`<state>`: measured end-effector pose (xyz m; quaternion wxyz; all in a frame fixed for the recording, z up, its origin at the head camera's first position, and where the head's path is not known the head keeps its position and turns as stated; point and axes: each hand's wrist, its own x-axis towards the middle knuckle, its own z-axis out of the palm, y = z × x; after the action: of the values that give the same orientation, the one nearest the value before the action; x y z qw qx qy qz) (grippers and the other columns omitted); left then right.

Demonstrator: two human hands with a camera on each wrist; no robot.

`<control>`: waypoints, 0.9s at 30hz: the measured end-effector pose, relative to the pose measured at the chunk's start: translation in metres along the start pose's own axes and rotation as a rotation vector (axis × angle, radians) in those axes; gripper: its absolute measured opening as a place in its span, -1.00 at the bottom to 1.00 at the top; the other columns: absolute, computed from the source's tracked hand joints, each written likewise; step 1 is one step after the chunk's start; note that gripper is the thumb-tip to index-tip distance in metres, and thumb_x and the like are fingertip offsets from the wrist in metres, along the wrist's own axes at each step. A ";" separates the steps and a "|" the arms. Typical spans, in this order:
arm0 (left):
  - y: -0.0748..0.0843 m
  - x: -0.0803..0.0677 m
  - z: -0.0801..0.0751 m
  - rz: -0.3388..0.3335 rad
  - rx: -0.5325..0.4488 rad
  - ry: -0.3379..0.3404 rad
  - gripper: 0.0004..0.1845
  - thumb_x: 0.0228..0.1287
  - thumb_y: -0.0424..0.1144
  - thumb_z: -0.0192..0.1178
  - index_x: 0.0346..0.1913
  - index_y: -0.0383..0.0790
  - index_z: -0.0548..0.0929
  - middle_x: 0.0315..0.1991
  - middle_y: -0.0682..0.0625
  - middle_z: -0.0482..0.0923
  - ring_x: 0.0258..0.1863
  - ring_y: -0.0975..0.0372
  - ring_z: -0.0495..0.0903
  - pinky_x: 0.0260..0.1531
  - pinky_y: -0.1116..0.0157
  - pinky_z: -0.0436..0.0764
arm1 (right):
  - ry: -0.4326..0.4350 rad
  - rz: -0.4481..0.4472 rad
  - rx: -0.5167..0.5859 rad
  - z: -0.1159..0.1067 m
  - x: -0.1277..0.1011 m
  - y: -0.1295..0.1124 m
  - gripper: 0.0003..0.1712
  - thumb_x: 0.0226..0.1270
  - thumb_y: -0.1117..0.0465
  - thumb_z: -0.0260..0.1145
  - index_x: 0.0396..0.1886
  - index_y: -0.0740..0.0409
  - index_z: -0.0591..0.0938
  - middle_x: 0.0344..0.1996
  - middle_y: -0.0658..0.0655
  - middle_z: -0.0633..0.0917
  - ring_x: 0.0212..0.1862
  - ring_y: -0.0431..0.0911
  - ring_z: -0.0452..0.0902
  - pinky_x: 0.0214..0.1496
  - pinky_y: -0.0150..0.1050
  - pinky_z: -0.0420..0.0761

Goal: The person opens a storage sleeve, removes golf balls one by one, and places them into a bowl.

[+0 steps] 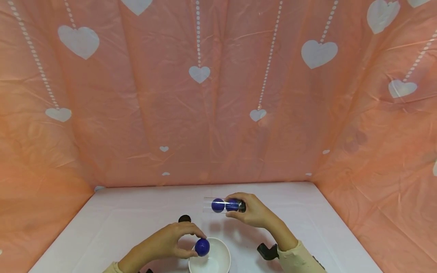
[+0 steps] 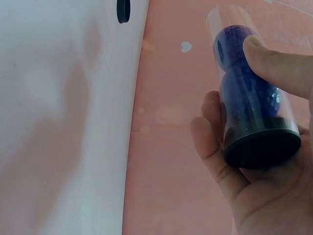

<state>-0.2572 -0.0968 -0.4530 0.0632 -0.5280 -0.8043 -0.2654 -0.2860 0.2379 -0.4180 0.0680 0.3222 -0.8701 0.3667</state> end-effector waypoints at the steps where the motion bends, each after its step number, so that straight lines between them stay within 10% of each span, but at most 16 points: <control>1: 0.000 0.000 0.000 0.000 0.002 -0.002 -0.66 0.39 -0.06 0.51 0.16 0.06 0.75 0.05 0.27 0.74 0.09 0.42 0.66 0.12 0.38 0.68 | 0.001 -0.003 -0.001 0.000 0.000 0.000 -0.55 0.38 -0.01 0.59 0.19 -0.02 0.76 0.08 0.06 0.80 -0.02 -0.20 0.68 0.09 -0.24 0.72; 18: -0.005 0.003 -0.001 0.032 -0.041 0.077 -0.70 0.42 -0.18 0.48 0.15 -0.02 0.76 0.03 0.18 0.76 -0.03 0.30 0.72 0.04 0.44 0.68 | 0.007 -0.023 -0.018 0.000 0.000 0.001 -0.56 0.38 -0.01 0.59 0.19 -0.03 0.76 0.08 0.04 0.80 -0.01 -0.22 0.68 0.09 -0.23 0.71; 27: -0.012 0.007 -0.002 -0.110 -0.123 0.178 -0.72 0.43 -0.22 0.47 0.13 -0.15 0.75 -0.01 -0.05 0.80 -0.09 0.11 0.78 -0.01 0.25 0.79 | 0.010 -0.033 -0.004 0.000 -0.001 0.002 -0.56 0.38 0.01 0.59 0.18 0.00 0.76 0.06 0.06 0.80 -0.04 -0.20 0.68 0.06 -0.23 0.72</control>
<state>-0.2709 -0.0959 -0.4525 0.0870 -0.4602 -0.8056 -0.3629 -0.2865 0.2392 -0.4191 0.0787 0.3345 -0.8650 0.3655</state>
